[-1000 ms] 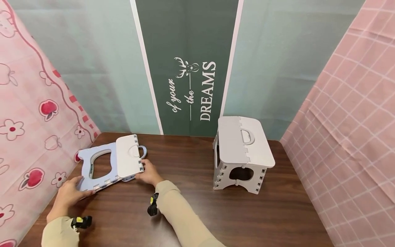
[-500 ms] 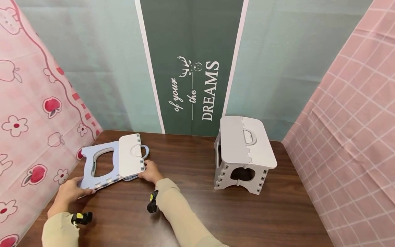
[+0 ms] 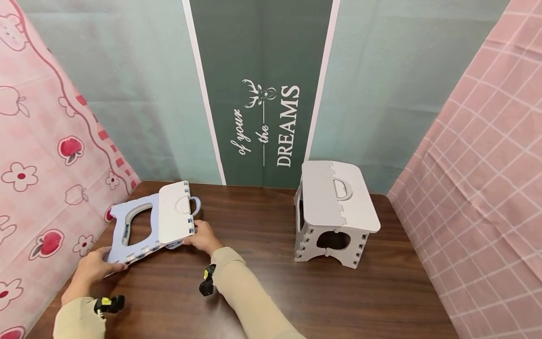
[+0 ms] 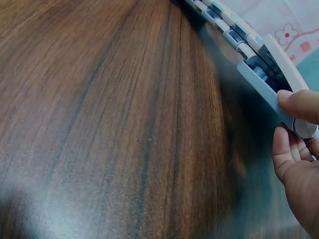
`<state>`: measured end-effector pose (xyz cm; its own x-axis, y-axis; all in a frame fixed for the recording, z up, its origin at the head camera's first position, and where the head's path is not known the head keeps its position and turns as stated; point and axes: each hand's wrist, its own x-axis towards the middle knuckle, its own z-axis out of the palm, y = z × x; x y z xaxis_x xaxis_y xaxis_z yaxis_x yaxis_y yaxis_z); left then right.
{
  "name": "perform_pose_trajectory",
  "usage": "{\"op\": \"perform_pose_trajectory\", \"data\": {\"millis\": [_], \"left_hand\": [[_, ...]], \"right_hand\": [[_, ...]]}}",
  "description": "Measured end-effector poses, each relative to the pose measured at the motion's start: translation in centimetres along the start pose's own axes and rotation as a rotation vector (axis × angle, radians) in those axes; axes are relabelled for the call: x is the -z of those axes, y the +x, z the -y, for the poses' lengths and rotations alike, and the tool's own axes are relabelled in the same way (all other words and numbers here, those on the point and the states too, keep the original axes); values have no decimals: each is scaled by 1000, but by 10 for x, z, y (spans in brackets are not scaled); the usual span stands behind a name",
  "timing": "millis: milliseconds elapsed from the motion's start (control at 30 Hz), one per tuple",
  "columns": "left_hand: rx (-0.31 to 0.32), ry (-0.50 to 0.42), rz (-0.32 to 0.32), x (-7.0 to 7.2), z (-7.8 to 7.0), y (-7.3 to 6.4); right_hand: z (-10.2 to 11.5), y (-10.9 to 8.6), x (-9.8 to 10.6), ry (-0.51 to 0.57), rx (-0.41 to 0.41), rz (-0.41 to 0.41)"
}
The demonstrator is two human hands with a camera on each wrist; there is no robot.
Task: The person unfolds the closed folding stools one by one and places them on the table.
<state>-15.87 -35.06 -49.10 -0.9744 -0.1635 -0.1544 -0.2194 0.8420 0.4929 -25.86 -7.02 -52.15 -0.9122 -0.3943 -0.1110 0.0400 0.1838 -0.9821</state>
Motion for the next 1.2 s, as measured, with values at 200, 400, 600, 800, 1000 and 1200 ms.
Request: {"op": "perform_pose_trajectory", "data": {"millis": [200, 400, 600, 800, 1000, 1200], "left_hand": [[-13, 0, 0, 0, -1, -1], [-21, -8, -17, -4, -1, -3], [-44, 5, -34, -4, -2, -5], [-48, 3, -5, -5, -5, -4], [-66, -16, 8, -6, -10, -5], [-60, -17, 43, -5, -15, -6]], "right_hand": [[0, -1, -1, -14, 21, -42], [4, -8, -2, 38, 66, -57], [4, -17, -2, 132, 87, -55], [-4, -21, 0, 152, 107, -85], [0, -27, 7, 188, 100, -75], [11, -36, 15, 199, 143, -37]]}}
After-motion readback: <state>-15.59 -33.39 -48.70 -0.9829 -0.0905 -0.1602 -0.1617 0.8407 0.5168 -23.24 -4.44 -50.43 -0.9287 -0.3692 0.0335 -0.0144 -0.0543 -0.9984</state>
